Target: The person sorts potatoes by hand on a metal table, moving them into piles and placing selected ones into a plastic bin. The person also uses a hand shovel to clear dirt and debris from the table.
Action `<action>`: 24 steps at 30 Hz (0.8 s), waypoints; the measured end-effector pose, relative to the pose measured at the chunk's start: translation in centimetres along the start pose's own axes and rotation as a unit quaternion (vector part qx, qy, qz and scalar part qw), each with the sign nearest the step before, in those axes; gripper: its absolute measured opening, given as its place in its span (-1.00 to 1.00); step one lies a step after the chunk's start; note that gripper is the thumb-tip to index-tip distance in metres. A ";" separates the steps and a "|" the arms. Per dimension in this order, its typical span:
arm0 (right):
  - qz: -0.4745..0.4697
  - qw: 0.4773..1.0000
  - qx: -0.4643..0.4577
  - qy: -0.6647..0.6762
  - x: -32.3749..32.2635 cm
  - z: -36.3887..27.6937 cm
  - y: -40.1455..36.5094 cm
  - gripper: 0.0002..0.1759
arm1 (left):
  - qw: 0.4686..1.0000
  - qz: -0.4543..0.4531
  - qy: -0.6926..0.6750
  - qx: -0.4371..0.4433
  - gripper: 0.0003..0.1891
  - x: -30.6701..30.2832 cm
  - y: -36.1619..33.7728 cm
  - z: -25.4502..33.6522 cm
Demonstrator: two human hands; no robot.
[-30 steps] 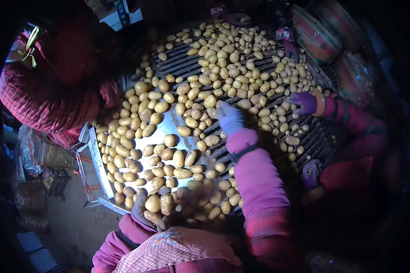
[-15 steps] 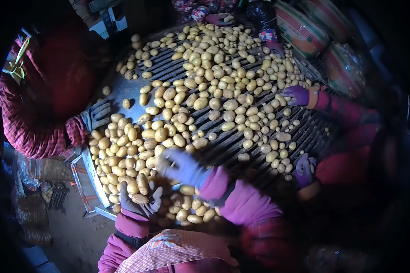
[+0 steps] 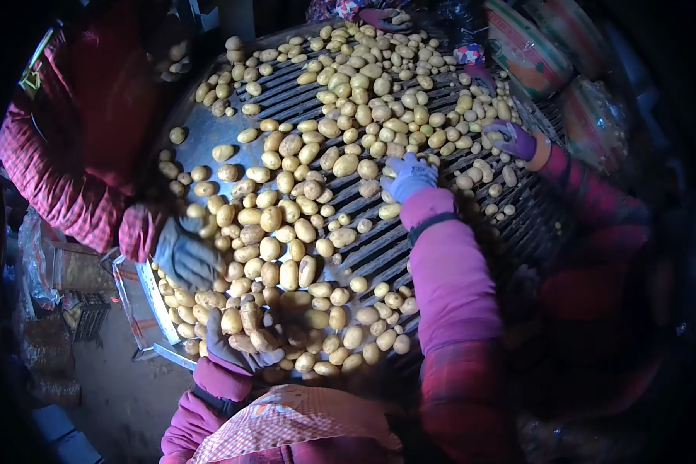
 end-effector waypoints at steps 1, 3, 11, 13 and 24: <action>-0.030 1.000 0.008 -0.001 -0.2 0.3 0.2 -0.37 | 1.000 0.004 -0.008 0.002 -0.23 0.0 0.2 -0.2; -0.098 0.993 0.065 -0.003 -0.4 0.8 1.3 -0.32 | 0.999 0.037 -0.024 -0.029 -0.23 1.3 -0.1 -0.9; -0.130 0.990 0.020 0.054 1.0 -0.7 -0.7 -0.45 | 0.999 0.015 0.027 -0.012 -0.28 0.4 -0.9 -0.5; -0.128 0.989 -0.047 0.057 2.1 -0.2 -2.6 -0.43 | 1.000 0.027 -0.002 -0.004 -0.27 0.9 -1.1 -0.5; -0.288 0.480 0.017 0.829 3.5 9.2 -12.7 -0.54 | 0.993 0.021 0.067 -0.097 -0.15 -0.4 -3.6 0.7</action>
Point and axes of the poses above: each hand's wrist, its own y-axis towards the middle knuckle, its own x-axis out of the palm, z = x × y, the point moved 3 cm from there along y, towards the middle knuckle, and after that the axes turned 14 degrees about x, right-handed, at the moved point
